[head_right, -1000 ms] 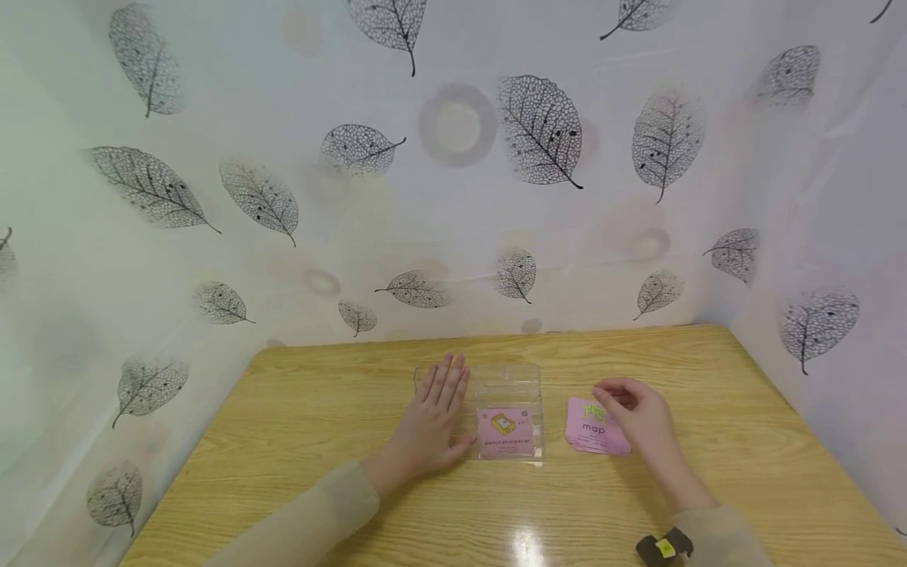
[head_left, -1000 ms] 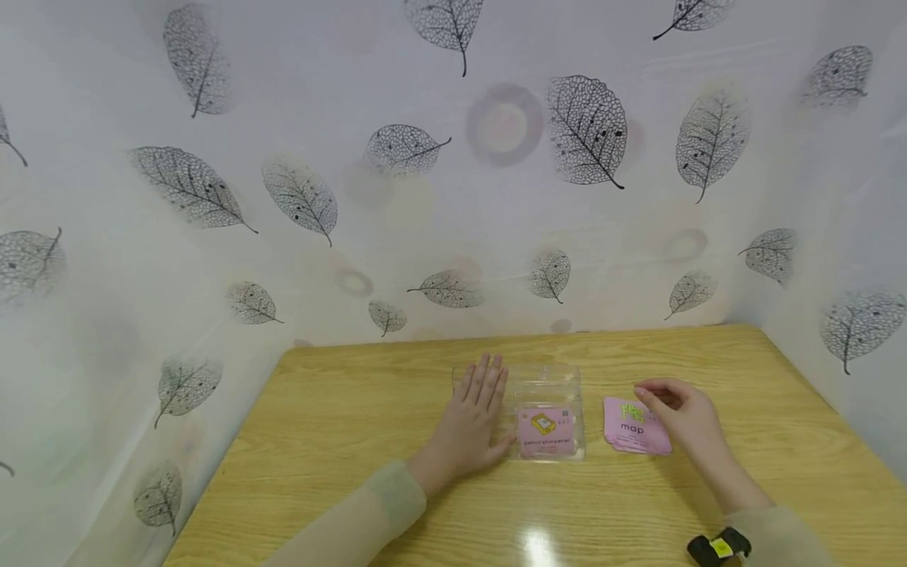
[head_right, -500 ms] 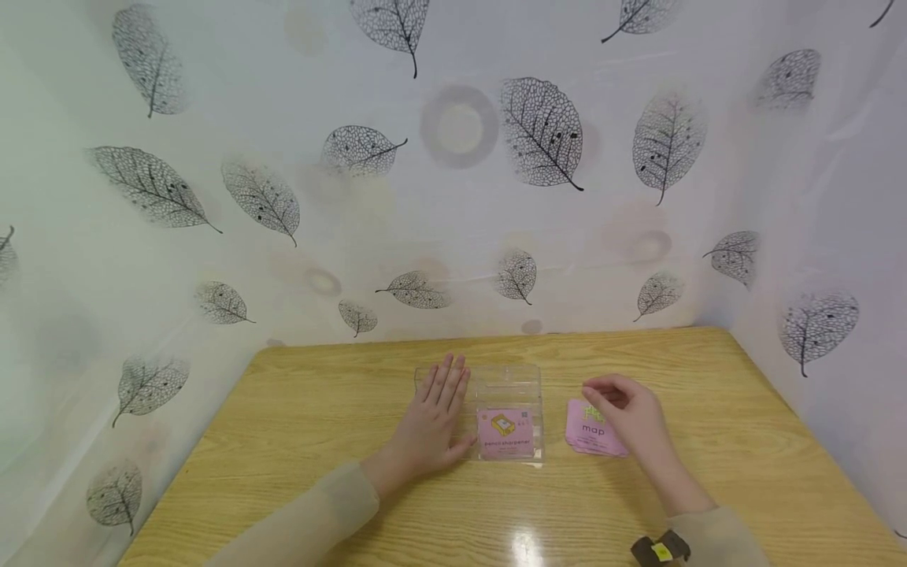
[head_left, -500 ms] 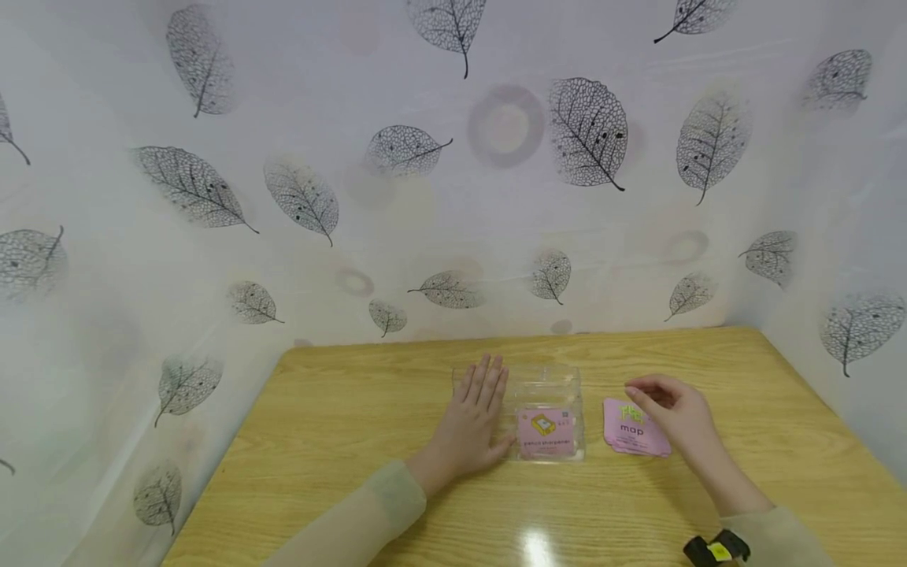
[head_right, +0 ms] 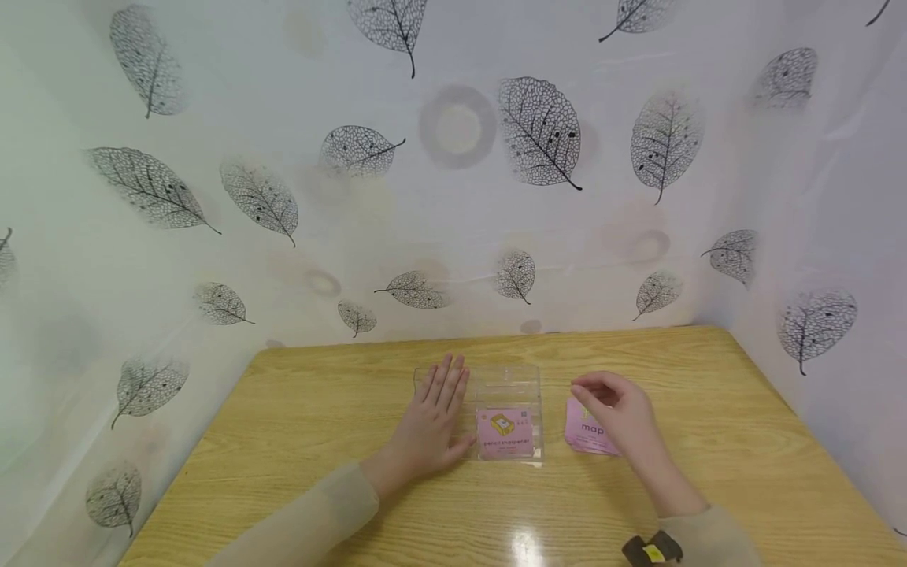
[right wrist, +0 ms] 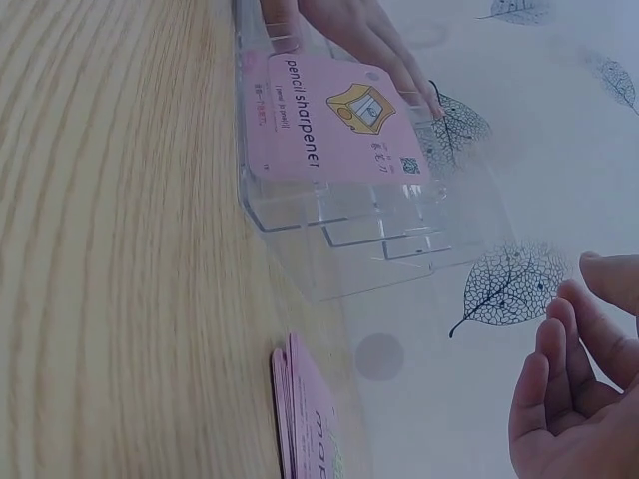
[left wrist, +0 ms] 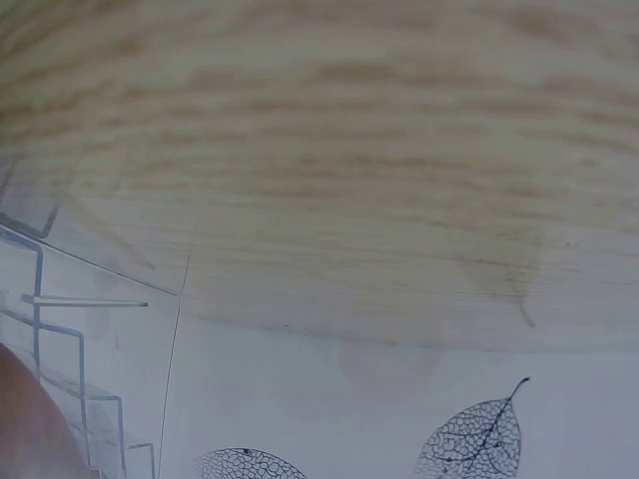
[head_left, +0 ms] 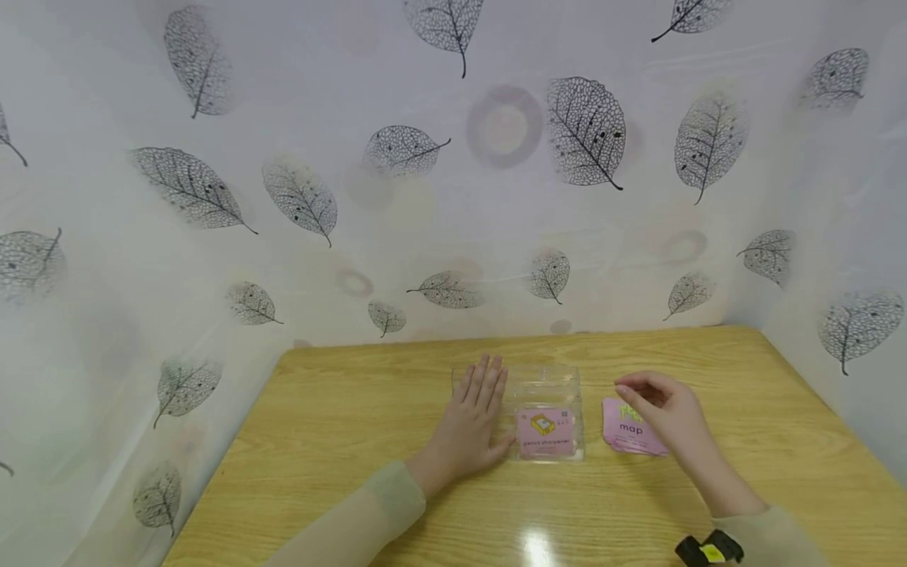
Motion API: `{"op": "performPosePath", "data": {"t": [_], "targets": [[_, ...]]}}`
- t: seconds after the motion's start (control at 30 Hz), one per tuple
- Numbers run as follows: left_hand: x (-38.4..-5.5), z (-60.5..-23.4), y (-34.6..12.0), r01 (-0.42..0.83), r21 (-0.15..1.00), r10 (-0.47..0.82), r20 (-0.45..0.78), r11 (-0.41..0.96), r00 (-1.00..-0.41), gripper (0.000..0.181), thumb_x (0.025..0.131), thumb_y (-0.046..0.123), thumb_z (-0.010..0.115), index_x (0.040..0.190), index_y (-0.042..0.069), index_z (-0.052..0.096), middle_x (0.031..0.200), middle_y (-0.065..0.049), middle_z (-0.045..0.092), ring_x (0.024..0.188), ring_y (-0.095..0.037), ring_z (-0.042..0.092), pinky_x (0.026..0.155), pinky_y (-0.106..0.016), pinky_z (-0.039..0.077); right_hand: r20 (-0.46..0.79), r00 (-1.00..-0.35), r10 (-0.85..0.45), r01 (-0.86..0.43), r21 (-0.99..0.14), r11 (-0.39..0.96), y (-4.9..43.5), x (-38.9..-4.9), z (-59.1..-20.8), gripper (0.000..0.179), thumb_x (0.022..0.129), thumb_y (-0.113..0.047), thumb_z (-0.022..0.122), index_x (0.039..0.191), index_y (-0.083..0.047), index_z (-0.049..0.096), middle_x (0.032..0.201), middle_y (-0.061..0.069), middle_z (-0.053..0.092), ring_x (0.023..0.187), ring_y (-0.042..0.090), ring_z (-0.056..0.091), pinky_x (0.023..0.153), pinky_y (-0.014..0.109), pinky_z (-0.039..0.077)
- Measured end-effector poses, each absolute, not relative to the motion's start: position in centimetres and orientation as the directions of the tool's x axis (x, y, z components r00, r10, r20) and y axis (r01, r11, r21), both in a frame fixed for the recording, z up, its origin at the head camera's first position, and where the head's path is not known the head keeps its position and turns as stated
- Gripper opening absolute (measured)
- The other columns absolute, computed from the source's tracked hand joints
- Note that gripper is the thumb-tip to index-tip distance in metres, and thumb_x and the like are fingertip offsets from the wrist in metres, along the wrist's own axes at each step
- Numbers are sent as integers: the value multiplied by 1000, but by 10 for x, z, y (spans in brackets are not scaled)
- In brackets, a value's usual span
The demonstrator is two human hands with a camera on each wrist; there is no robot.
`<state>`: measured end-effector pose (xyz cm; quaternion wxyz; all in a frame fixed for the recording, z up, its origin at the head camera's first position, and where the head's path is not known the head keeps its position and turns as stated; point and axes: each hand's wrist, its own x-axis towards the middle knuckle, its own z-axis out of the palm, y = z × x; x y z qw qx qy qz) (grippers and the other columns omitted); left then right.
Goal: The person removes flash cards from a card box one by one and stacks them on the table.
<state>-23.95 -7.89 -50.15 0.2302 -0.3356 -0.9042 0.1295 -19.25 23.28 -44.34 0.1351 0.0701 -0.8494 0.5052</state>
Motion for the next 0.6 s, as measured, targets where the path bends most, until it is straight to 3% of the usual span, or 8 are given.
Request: {"op": "performPosePath", "data": {"t": [0.3,0.6], "targets": [[-239,-499,-78,542,-410,672,323,734,-666,98,86,67,24,149,-4,-1,156,-24,0,144,-40,-1,118,-49,1,294,-956,15,-253,-848,466,224,-190,-445,23,89,-24,65,103,-6,68,91,-6,66,77,1,59,64,16,50],[-239,-500,-78,548,-396,670,320,737,-670,99,86,67,26,149,-5,-3,156,-24,-6,144,-41,2,118,-49,1,279,-960,-15,-256,-856,449,220,-191,-451,23,88,-24,66,102,-6,68,92,1,66,76,3,59,63,18,51]]}}
